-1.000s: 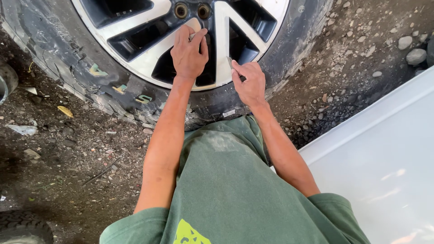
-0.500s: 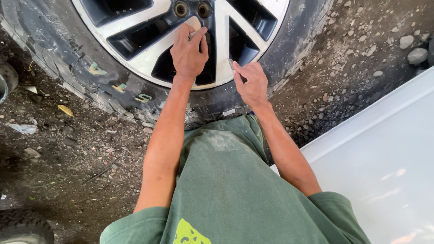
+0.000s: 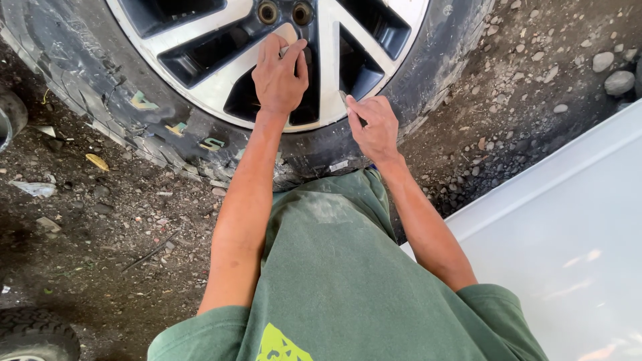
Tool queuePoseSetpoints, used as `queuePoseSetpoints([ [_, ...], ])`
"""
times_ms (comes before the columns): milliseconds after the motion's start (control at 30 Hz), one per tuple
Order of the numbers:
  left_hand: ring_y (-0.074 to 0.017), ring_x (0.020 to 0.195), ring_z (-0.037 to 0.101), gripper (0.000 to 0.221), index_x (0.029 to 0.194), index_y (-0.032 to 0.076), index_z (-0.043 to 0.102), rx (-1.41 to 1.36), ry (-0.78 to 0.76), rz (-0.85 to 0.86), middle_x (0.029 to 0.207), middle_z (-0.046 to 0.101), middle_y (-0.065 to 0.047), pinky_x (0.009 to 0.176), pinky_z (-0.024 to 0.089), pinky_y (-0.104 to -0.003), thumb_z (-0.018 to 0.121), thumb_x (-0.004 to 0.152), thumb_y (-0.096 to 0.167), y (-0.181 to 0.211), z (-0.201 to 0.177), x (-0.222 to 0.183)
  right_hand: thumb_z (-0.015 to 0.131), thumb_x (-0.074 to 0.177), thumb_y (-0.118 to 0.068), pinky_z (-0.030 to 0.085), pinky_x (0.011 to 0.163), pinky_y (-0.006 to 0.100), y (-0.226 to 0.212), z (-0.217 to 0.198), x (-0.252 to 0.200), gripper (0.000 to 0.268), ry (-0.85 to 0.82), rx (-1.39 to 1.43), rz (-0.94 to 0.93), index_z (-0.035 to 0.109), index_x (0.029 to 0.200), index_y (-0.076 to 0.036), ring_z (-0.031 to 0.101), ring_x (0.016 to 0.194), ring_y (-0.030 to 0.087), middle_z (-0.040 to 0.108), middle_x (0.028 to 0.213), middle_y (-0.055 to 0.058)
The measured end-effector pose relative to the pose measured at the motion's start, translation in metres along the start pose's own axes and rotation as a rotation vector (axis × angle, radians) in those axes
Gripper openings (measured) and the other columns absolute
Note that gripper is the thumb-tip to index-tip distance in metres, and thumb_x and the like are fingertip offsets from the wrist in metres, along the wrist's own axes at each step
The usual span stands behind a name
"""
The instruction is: Masking the spokes of a car wheel with tape in preparation for painting.
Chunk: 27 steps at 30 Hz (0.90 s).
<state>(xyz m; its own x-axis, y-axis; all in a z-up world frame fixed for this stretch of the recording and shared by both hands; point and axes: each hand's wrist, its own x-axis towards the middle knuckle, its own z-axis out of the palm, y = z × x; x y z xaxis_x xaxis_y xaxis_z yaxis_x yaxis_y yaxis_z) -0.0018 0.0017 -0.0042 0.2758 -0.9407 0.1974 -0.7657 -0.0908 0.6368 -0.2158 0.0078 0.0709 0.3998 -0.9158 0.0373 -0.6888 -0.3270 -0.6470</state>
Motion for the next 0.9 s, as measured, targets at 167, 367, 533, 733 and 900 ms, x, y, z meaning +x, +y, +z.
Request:
queuePoseSetpoints([
  [167,-0.0247,0.096,0.059,0.017,0.112,0.015,0.075,-0.012,0.019,0.013,0.1,0.052,-0.004,0.069,0.053,-0.038,0.073,0.095,0.013,0.002,-0.003,0.001,0.079,0.092,-0.004,0.054,0.078,0.035,0.0,0.0,-0.002,0.017,-0.006,-0.025,-0.002,0.079,0.109,-0.006,0.065,0.089,0.025,0.07,0.086,0.007],
  [367,-0.0246,0.095,0.059,0.017,0.112,0.016,0.075,-0.006,0.015,0.007,0.1,0.052,-0.004,0.068,0.053,-0.039,0.073,0.096,0.013,0.002,-0.001,0.001,0.079,0.091,-0.003,0.054,0.077,0.036,0.002,0.0,-0.006,0.019,-0.003,-0.049,-0.036,0.079,0.111,-0.007,0.064,0.088,0.025,0.069,0.084,0.006],
  [533,-0.0248,0.096,0.059,0.018,0.112,0.016,0.075,-0.001,0.016,0.006,0.1,0.053,-0.004,0.07,0.053,-0.039,0.073,0.095,0.013,0.004,-0.004,0.0,0.079,0.092,-0.003,0.053,0.078,0.036,0.004,0.0,-0.011,0.017,-0.008,-0.047,-0.033,0.078,0.109,-0.007,0.064,0.088,0.025,0.07,0.085,0.006],
  [733,-0.0266,0.099,0.06,0.019,0.117,0.017,0.073,-0.029,-0.013,0.01,0.103,0.054,-0.006,0.073,0.052,-0.04,0.074,0.098,0.018,0.015,-0.018,0.0,0.079,0.091,-0.005,0.055,0.082,0.033,0.023,0.002,-0.025,0.022,0.017,0.041,0.016,0.078,0.113,-0.007,0.068,0.092,0.024,0.075,0.095,0.007],
  [900,-0.0226,0.086,0.057,0.036,0.125,0.009,0.067,-0.358,-0.071,-0.252,0.099,0.055,-0.007,0.074,0.05,-0.036,0.078,0.094,0.023,0.079,-0.059,-0.035,0.077,0.094,-0.009,0.057,0.081,0.023,0.029,-0.007,-0.028,0.027,-0.107,0.969,0.638,0.068,0.118,0.001,0.071,0.084,0.008,0.077,0.094,0.006],
])
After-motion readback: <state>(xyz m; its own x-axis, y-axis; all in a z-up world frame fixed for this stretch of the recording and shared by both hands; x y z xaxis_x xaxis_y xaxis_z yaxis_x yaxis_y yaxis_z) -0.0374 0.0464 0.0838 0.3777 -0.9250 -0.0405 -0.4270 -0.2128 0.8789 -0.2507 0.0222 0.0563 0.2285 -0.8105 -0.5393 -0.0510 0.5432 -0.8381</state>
